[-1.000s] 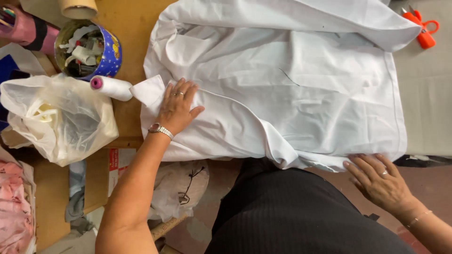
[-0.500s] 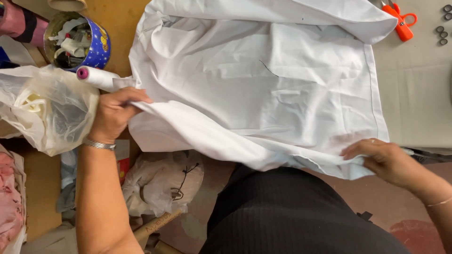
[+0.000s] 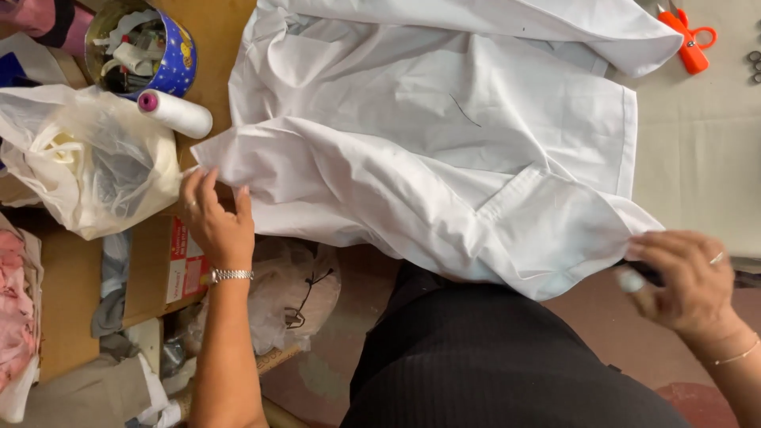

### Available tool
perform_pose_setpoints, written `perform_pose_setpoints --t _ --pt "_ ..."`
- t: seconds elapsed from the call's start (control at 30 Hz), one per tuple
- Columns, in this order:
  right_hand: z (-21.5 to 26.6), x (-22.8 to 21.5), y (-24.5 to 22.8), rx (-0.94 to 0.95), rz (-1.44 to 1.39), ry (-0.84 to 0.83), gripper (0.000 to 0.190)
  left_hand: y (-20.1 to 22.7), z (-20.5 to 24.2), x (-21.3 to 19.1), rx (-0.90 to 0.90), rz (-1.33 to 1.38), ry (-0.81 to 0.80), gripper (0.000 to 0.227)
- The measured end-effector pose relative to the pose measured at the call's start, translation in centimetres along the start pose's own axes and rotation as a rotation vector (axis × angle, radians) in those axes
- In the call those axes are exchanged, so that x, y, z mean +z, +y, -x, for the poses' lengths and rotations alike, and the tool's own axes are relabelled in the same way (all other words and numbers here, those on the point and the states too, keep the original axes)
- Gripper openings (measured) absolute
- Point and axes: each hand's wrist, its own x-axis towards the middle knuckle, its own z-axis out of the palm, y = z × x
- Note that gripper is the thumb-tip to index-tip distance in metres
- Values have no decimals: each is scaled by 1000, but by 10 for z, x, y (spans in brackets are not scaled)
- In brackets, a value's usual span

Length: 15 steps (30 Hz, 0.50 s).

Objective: Marking button positions on a white garment with a pencil and trimming loose threads with scissors

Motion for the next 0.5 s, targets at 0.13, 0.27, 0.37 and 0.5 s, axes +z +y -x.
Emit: perform_pose_setpoints --t 0.13,0.27,0.37,0.5 --pt "-43 12 -43 -158 59 -110 53 -30 49 26 -271 78 139 47" --pt "-53 49 -31 -226 207 -422 43 -44 63 66 -706 292 -27 45" --pt "-63 38 -15 -170 -88 -607 30 -44 63 73 -719 382 -50 22" --pt "-108 -25 20 375 -1150 -604 23 -46 49 41 -697 412 -50 14"
